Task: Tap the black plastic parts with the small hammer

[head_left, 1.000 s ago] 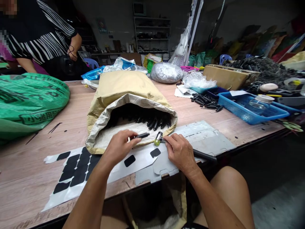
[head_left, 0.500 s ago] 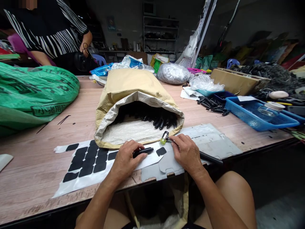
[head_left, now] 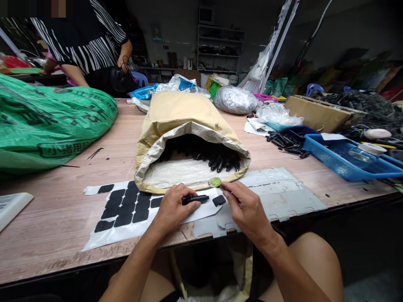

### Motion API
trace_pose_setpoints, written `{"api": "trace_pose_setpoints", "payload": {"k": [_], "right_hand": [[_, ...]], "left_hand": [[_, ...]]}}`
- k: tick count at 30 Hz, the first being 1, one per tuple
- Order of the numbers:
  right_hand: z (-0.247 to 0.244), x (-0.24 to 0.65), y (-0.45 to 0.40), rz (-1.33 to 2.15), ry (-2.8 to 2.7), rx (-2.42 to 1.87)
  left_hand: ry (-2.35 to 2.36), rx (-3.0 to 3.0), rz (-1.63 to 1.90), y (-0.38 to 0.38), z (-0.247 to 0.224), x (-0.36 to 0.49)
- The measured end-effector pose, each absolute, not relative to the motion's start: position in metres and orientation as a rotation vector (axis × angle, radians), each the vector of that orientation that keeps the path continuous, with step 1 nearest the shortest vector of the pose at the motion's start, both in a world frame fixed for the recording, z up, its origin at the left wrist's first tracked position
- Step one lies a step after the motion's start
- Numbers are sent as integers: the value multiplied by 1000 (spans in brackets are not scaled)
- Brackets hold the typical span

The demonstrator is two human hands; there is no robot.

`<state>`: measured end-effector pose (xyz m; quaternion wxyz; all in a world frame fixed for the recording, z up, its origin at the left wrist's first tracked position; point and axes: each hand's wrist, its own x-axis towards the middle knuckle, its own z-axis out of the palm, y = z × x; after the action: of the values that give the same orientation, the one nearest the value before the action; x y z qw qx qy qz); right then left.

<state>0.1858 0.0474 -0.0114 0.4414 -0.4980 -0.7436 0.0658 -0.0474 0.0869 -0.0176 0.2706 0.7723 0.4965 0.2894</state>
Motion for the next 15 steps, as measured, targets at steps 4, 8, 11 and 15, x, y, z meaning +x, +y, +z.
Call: {"api": "trace_pose_setpoints", "payload": {"k": [4, 8, 11, 15], "right_hand": [[-6, 165, 42, 249, -1933, -1205], [-3, 154, 39, 196, -1907, -1163], [-6, 151, 37, 165, -1965, -1182], [-7, 153, 38, 165, -2020, -1263]], "left_hand": [[1337, 2084, 797, 88, -19, -48], [1323, 2083, 825, 89, -21, -48], [1314, 2093, 826, 88, -22, -48], [1323, 2091, 828, 88, -22, -48]]}}
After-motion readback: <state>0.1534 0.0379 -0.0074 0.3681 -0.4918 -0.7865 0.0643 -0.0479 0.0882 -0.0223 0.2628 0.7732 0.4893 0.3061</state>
